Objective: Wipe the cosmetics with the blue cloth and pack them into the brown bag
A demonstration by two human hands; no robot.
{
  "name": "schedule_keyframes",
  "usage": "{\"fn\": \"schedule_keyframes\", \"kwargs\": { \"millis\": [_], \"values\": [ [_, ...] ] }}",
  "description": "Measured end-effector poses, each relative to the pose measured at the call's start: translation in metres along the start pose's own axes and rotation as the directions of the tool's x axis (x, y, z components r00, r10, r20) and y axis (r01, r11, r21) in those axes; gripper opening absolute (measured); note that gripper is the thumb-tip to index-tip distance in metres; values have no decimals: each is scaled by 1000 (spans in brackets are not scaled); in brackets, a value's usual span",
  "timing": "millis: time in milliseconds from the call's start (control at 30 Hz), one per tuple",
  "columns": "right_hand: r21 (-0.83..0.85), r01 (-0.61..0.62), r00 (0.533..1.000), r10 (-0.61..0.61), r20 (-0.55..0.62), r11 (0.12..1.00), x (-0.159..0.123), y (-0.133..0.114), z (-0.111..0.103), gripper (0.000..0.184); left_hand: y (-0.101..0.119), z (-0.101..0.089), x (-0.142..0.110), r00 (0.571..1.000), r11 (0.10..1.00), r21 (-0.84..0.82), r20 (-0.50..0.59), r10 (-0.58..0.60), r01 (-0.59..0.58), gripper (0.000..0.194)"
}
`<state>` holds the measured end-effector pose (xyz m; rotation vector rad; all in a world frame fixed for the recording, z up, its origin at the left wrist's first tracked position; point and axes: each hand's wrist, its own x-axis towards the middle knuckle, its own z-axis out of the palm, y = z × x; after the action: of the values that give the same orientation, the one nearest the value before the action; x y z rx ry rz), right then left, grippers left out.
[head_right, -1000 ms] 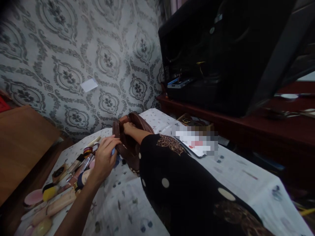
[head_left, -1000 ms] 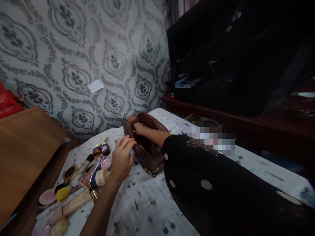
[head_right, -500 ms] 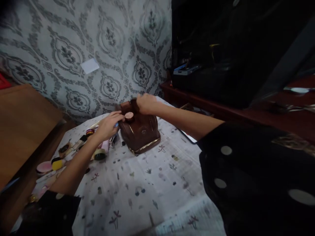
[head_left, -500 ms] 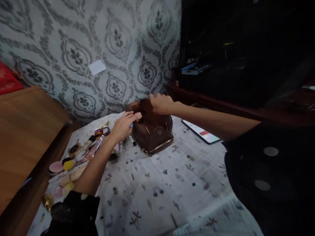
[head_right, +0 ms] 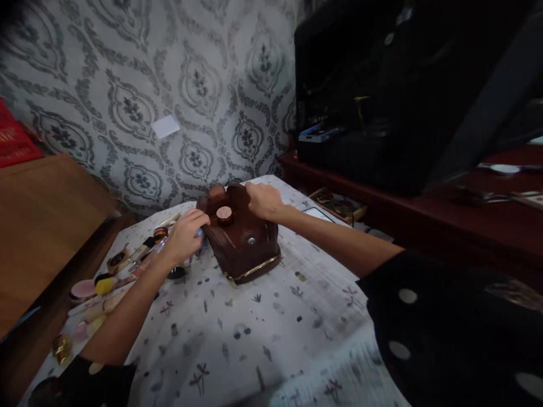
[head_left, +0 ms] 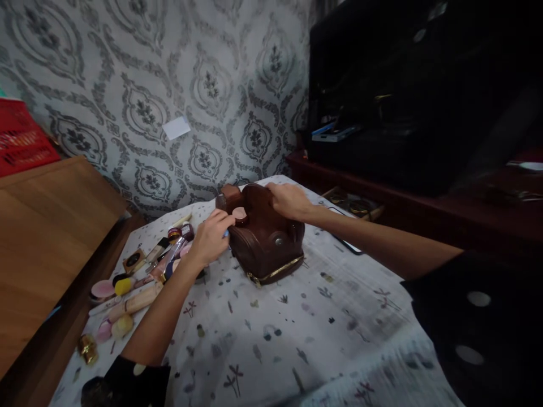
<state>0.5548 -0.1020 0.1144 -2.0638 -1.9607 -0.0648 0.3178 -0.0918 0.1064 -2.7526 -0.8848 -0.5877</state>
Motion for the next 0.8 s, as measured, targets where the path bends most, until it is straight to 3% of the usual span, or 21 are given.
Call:
{"fn": "schedule_keyframes", "kwargs": {
  "millis": [133,200,267,300,367,433,467,600,800],
  "values": [
    [25,21,1000,-20,-15,999,7,4,2,44,0,-2,0,997,998,-67,-74,-16,11,30],
    [33,31,999,-30,-15,999,10,6,3,45,-4,-5,3,982,991,-128,-176,-63,41,38],
    [38,30,999,-29,-21,999,11,6,3,46,-14,-6,5,932,971,-152,-287,-220,183,42],
    [39,23,999,-22,-25,999,11,6,3,46,-19,-4,5,910,950,-138,-278,-309,280,40],
    [34,-3,1000,3,-24,999,11,5,3,46,-30,6,-1,896,902,-61,-106,-432,428,33],
    [29,-29,999,30,-16,999,10,3,4,46,-37,22,-10,891,903,16,155,-427,430,30],
    [32,-42,999,43,-15,999,10,2,4,47,-38,31,-16,885,908,27,211,-415,419,29],
    [97,-93,993,100,-65,991,9,3,7,45,-37,57,-30,881,919,70,265,-393,389,32],
    [205,-114,982,142,-127,972,5,9,11,43,-37,56,-35,884,947,105,340,-321,304,27]
  ]
}}
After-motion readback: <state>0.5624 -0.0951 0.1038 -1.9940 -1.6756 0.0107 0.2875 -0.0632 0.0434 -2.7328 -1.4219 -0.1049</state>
